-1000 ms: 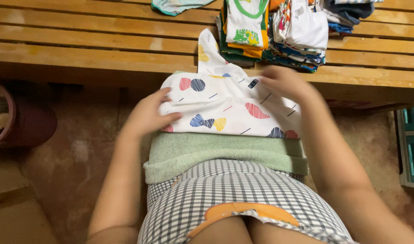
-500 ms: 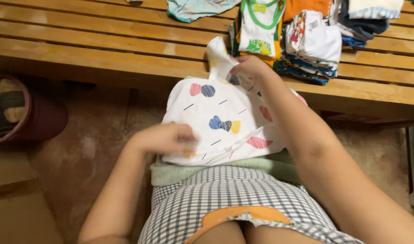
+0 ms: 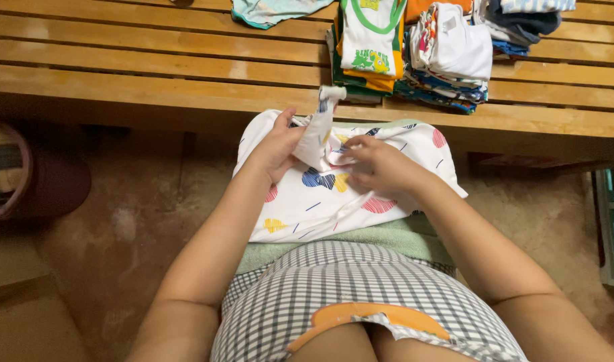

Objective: The person folds several small garments one by one on a towel placed on their lap. They pick up each item, unfold it, fold it neatly, and place it into a growing stack on the wooden bench.

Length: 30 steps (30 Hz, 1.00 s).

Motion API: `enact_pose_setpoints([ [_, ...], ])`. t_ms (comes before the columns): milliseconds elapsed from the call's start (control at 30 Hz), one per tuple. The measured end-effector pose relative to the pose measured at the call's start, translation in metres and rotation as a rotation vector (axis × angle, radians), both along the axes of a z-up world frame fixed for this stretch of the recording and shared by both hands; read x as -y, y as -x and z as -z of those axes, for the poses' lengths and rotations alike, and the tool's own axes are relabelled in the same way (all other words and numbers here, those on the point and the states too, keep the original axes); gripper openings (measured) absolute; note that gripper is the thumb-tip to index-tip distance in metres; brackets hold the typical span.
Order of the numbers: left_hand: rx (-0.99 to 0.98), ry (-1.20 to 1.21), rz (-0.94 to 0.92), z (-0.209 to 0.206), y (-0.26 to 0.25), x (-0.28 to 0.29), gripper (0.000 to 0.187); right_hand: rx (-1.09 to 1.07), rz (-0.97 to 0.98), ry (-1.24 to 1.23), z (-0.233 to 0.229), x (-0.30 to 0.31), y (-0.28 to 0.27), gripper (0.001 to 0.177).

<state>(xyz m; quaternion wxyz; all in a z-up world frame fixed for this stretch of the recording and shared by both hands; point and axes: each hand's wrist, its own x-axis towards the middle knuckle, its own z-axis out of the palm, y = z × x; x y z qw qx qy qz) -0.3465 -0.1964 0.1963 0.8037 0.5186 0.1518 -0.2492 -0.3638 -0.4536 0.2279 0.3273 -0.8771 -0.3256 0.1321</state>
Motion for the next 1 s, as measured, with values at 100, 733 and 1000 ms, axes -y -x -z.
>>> enact_pose_setpoints([
  [100,0.209,-0.055,0.099,0.002,0.007,-0.004,0.098,-0.254,0.29,-0.16,0.02,-0.006,-0.007,0.07],
  [733,0.552,-0.421,0.368,-0.018,0.02,-0.007,0.085,-0.569,0.159,-0.265,-0.024,0.004,-0.089,0.064],
  [1000,0.418,-0.473,0.396,-0.049,0.025,-0.004,0.107,0.039,0.077,0.17,-0.024,-0.008,-0.063,0.021],
])
